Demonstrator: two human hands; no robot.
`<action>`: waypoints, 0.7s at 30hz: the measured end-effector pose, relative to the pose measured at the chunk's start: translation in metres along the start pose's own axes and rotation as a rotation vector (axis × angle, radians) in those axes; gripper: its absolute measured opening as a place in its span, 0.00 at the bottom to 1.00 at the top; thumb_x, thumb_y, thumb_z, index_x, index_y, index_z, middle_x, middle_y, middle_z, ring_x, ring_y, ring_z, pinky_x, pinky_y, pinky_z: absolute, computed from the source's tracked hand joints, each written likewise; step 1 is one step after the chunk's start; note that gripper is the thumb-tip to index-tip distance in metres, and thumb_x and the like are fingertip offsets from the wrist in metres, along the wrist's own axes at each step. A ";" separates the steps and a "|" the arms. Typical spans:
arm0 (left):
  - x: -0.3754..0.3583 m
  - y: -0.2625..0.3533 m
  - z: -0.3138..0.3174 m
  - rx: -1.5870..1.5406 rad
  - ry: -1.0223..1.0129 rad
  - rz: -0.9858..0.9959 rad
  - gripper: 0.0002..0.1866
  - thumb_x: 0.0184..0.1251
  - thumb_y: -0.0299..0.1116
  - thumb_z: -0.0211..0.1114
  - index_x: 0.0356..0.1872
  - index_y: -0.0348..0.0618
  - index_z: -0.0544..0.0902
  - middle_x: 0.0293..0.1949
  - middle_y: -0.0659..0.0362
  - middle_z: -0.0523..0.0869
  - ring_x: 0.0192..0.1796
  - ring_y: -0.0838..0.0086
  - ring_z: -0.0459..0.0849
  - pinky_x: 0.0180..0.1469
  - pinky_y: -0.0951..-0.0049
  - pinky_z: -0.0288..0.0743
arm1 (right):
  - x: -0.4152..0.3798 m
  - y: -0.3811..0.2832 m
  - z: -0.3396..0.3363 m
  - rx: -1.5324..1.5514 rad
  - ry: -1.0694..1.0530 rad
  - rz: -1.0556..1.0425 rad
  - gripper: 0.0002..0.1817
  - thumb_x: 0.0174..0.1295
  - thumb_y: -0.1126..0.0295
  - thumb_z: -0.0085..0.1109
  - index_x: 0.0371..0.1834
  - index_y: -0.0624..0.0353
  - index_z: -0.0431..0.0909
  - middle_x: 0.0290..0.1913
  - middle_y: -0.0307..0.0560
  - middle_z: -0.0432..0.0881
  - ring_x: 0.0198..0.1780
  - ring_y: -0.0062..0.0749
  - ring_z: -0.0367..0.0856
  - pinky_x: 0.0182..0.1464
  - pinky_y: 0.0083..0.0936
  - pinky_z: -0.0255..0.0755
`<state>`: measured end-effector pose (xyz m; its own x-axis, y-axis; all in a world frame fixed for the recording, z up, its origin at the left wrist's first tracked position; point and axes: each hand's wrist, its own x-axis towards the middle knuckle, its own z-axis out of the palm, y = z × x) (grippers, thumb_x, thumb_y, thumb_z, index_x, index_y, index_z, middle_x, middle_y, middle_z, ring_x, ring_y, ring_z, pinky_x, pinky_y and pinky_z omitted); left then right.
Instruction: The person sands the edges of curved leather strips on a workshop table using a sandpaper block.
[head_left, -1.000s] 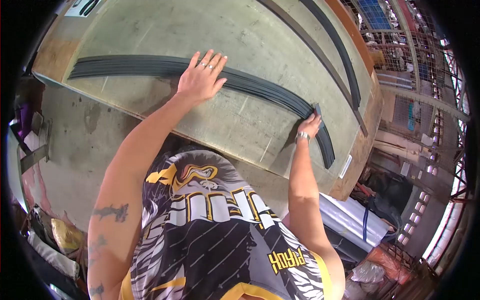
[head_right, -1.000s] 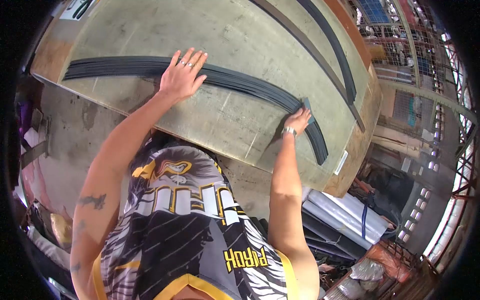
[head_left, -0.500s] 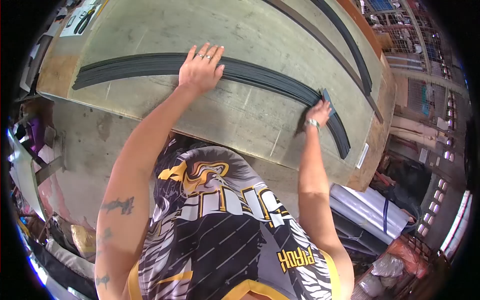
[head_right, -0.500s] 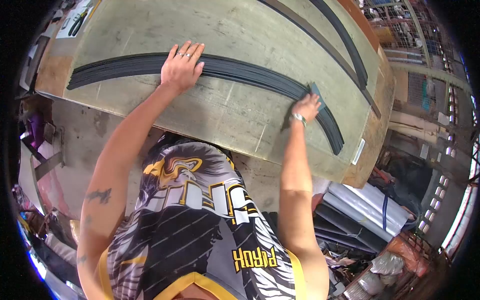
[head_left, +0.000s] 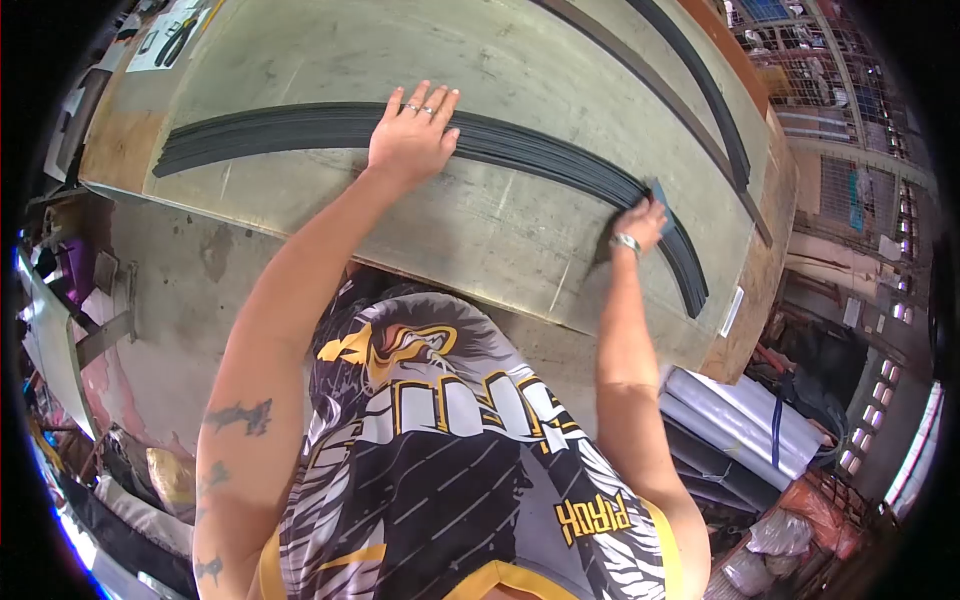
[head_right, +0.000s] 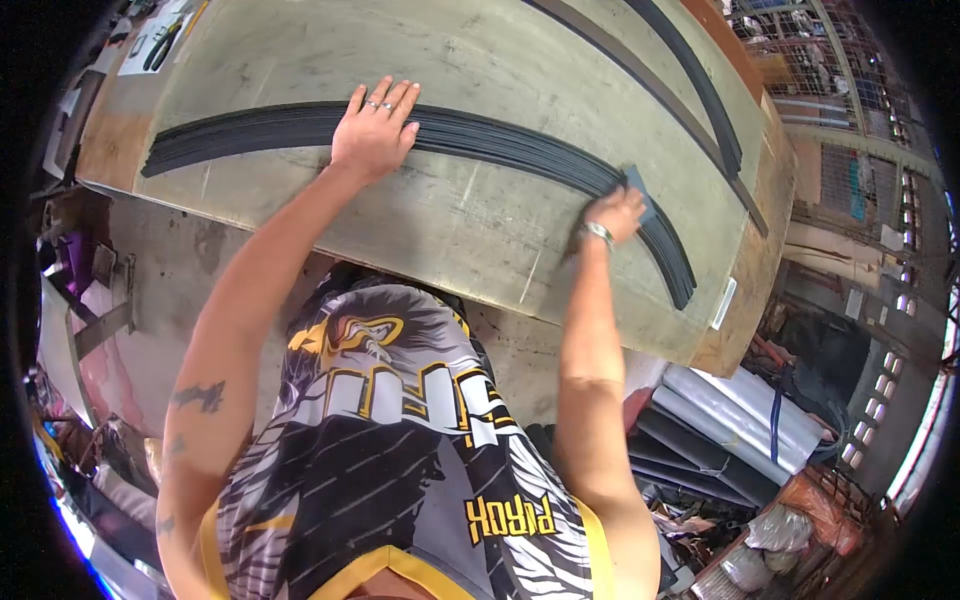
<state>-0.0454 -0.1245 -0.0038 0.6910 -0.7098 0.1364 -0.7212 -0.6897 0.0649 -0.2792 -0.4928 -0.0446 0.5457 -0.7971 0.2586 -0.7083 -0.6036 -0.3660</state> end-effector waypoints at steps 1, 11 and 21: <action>0.000 0.001 -0.001 0.006 -0.005 -0.002 0.31 0.86 0.49 0.48 0.84 0.50 0.63 0.81 0.60 0.70 0.84 0.63 0.64 0.85 0.49 0.55 | -0.004 -0.023 0.013 0.096 -0.035 0.061 0.22 0.75 0.67 0.55 0.70 0.60 0.77 0.67 0.56 0.81 0.71 0.49 0.77 0.72 0.54 0.69; 0.005 -0.001 -0.006 0.010 -0.060 0.010 0.31 0.87 0.49 0.44 0.85 0.51 0.61 0.82 0.60 0.68 0.85 0.63 0.62 0.86 0.49 0.53 | -0.014 -0.005 -0.015 -0.105 0.099 -0.287 0.20 0.73 0.67 0.57 0.66 0.58 0.80 0.67 0.55 0.82 0.71 0.56 0.76 0.70 0.59 0.68; 0.009 -0.008 -0.004 -0.153 -0.120 0.029 0.31 0.87 0.47 0.44 0.84 0.47 0.63 0.84 0.57 0.66 0.87 0.62 0.57 0.88 0.51 0.45 | -0.118 -0.173 -0.030 0.194 -0.224 -0.642 0.22 0.74 0.68 0.59 0.69 0.62 0.81 0.74 0.56 0.80 0.79 0.53 0.73 0.81 0.55 0.61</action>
<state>-0.0334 -0.1251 0.0009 0.6643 -0.7472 0.0220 -0.7333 -0.6456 0.2133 -0.2344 -0.2948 0.0150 0.9228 -0.2489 0.2940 -0.1339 -0.9229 -0.3611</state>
